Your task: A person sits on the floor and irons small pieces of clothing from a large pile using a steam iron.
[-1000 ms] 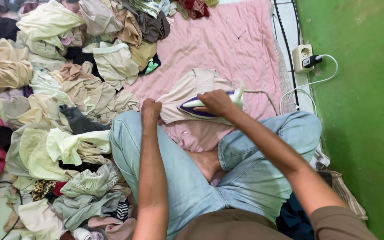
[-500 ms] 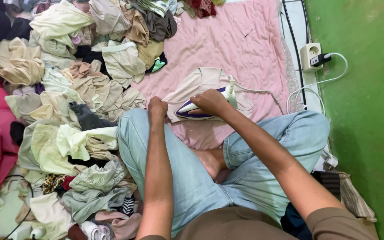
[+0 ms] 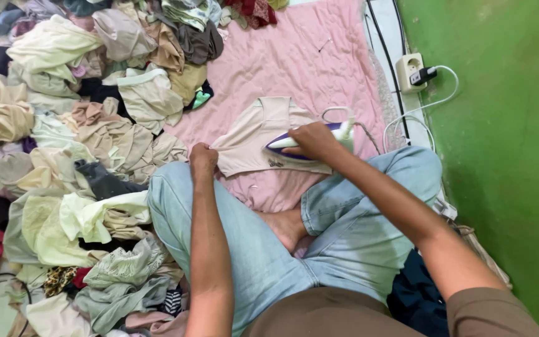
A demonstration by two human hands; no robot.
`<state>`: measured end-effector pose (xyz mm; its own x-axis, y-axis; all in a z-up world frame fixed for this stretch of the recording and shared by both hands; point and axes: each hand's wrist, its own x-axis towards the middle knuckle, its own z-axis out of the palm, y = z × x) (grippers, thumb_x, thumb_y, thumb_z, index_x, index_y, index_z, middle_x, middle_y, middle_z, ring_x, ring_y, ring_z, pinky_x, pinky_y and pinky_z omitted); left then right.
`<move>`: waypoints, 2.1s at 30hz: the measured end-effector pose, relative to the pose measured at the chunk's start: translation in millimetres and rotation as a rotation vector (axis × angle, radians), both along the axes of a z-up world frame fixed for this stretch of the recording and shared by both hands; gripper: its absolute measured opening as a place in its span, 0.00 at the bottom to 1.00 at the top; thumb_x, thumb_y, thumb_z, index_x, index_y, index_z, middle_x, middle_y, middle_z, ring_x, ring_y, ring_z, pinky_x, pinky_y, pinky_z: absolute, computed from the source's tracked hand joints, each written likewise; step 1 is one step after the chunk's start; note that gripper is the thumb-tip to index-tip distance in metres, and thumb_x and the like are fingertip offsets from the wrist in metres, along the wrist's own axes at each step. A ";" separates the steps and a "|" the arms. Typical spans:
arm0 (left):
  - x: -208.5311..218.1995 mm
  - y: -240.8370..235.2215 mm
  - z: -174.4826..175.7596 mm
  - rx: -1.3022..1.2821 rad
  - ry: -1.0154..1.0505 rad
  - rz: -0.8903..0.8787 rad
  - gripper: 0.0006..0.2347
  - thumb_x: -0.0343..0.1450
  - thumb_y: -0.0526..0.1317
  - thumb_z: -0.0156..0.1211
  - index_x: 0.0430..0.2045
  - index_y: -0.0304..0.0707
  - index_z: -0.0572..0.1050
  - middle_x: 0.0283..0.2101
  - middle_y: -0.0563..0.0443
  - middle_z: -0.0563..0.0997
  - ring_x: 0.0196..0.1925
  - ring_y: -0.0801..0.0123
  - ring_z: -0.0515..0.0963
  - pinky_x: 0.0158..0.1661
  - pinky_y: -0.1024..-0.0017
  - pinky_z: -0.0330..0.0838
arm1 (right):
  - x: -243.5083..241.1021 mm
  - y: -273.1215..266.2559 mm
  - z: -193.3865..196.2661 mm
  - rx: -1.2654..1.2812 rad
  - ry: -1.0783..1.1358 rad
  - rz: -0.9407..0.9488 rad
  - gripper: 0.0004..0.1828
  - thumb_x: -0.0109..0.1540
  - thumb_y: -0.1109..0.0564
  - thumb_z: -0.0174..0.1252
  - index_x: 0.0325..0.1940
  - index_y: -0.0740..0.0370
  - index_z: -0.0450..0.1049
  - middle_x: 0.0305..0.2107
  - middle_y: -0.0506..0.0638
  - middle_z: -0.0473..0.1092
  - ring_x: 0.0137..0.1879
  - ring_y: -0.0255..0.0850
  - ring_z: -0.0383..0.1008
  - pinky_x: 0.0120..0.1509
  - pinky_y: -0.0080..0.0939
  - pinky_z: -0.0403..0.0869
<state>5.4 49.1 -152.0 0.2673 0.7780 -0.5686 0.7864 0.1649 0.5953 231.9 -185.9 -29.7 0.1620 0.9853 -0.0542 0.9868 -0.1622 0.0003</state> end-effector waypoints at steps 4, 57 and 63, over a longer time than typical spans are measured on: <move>7.9 5.2 -13.0 0.009 0.026 -0.013 0.16 0.67 0.34 0.45 0.45 0.36 0.78 0.45 0.29 0.81 0.47 0.38 0.81 0.38 0.51 0.79 | 32.6 -34.4 -3.5 -0.026 -0.021 -0.116 0.28 0.57 0.29 0.56 0.39 0.56 0.76 0.24 0.59 0.76 0.33 0.56 0.80 0.36 0.55 0.76; 61.9 9.0 -12.4 0.519 -0.135 -0.151 0.07 0.70 0.38 0.51 0.26 0.34 0.73 0.31 0.35 0.77 0.41 0.39 0.81 0.43 0.49 0.76 | 4.6 66.1 -12.7 0.207 0.040 -0.351 0.26 0.61 0.32 0.56 0.33 0.58 0.72 0.20 0.54 0.73 0.28 0.54 0.79 0.32 0.52 0.75; 77.3 2.1 30.0 0.425 -0.235 -0.330 0.08 0.67 0.39 0.62 0.28 0.34 0.73 0.34 0.37 0.76 0.45 0.39 0.78 0.45 0.48 0.73 | 4.9 71.4 -8.5 0.133 0.066 -0.203 0.25 0.59 0.33 0.59 0.35 0.58 0.74 0.22 0.56 0.75 0.31 0.54 0.80 0.35 0.53 0.76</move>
<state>82.8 51.2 -122.0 0.6154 0.7789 -0.1208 0.5942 -0.3577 0.7204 236.7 -114.5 -38.2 0.3578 0.9321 0.0565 0.9311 -0.3515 -0.0972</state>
